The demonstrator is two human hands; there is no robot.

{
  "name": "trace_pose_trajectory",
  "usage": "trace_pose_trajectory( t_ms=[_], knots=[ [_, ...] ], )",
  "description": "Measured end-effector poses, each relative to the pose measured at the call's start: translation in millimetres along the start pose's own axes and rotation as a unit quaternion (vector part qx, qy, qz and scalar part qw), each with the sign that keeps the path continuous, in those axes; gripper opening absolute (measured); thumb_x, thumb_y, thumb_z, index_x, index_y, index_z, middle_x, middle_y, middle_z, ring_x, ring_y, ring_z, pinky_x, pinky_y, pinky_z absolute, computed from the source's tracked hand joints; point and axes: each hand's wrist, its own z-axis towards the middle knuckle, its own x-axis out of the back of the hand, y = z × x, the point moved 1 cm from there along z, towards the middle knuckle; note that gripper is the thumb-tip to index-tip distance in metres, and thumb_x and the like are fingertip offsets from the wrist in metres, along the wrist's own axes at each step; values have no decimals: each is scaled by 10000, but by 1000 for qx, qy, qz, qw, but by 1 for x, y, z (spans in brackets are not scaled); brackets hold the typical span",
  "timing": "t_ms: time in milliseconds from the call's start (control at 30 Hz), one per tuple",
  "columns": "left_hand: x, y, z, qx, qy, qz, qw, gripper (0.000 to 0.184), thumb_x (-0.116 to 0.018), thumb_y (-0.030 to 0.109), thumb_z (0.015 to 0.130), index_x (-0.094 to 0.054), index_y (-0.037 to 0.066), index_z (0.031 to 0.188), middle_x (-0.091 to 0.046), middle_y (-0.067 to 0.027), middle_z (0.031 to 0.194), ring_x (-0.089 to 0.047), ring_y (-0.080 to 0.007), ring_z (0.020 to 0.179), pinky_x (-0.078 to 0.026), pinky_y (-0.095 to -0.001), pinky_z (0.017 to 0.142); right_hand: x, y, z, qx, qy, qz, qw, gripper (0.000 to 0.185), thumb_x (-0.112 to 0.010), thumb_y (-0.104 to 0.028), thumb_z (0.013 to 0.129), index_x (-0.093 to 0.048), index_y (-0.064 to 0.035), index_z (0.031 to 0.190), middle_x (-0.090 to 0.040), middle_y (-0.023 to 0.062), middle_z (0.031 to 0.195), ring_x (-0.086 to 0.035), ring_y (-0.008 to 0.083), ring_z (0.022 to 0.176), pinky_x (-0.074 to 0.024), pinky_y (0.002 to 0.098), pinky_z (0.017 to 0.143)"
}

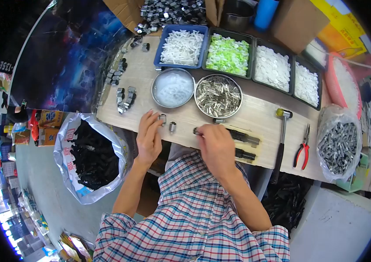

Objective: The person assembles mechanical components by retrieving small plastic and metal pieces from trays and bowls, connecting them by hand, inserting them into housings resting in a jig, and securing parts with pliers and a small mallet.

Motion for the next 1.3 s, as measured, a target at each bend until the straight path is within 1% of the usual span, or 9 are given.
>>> trace_pose_trajectory(
  t_ms=[200,333,433,667,900,933,1033,1067,1300],
  knots=[
    [-24,36,-2,76,-28,84,993,271,-787,150,861,-686,10,1069,-551,-242,1340,-421,-506,1377,-384,-578,1104,48,36,-28,-12,53,-71,996,185,-766,11,794,-670,-49,940,-720,105,982,-644,303,871,-510,401,778],
    [-30,50,5,58,-15,164,985,247,-784,109,849,-670,8,1043,-581,-228,1299,-445,-500,1355,-395,-572,1090,48,44,-32,14,43,-102,994,193,-768,-2,787,-680,-59,948,-724,67,981,-645,274,879,-506,400,783],
    [-28,65,4,40,-9,85,996,267,-787,60,848,-657,15,1077,-633,-193,1189,-575,-388,1219,-459,-487,1025,42,46,-27,28,35,-114,993,191,-763,-13,779,-690,-68,946,-727,43,998,-646,258,893,-506,394,795],
    [-41,104,3,335,-66,-377,861,322,-746,-38,846,-655,-1,1153,-634,-58,1036,-602,-128,880,-456,-252,844,48,45,-22,29,-57,-169,984,319,-754,-31,752,-702,-81,1063,-687,65,1193,-593,310,1166,-469,459,972],
    [-43,116,16,198,-127,-326,916,319,-742,-40,830,-709,24,1140,-684,-69,1054,-624,-139,851,-485,-265,764,72,34,-25,-7,-189,-197,962,461,-772,-96,750,-708,-122,1206,-534,168,1450,-417,399,1448,-291,623,1188],
    [-41,121,19,246,-146,-345,894,278,-738,-41,835,-702,9,1106,-709,-84,1046,-656,-163,853,-517,-299,722,77,36,-15,20,-138,-161,977,384,-738,-34,804,-712,-95,1182,-581,168,1376,-551,368,1313,-444,532,1079],
    [-49,130,19,253,-127,-370,885,221,-726,-46,842,-685,-5,1055,-713,-105,1031,-682,-198,867,-536,-321,724,77,57,11,-102,-28,44,993,293,-680,31,872,-710,-55,1150,-636,167,1252,-669,328,1061,-545,403,865],
    [-49,134,22,230,-130,-362,894,197,-721,-42,842,-675,-6,1029,-706,-117,1022,-684,-234,876,-542,-342,737,75,66,27,-39,45,32,998,232,-629,72,914,-704,-24,1111,-661,166,1126,-678,301,854,-533,336,709],
    [-65,133,17,29,-104,-231,967,181,-739,-25,802,-676,-1,970,-673,-129,1013,-644,-346,967,-534,-426,821,43,133,108,-22,125,-42,991,148,-663,35,894,-688,-25,1027,-641,158,1079,-683,348,850,-552,414,734]
  ],
)
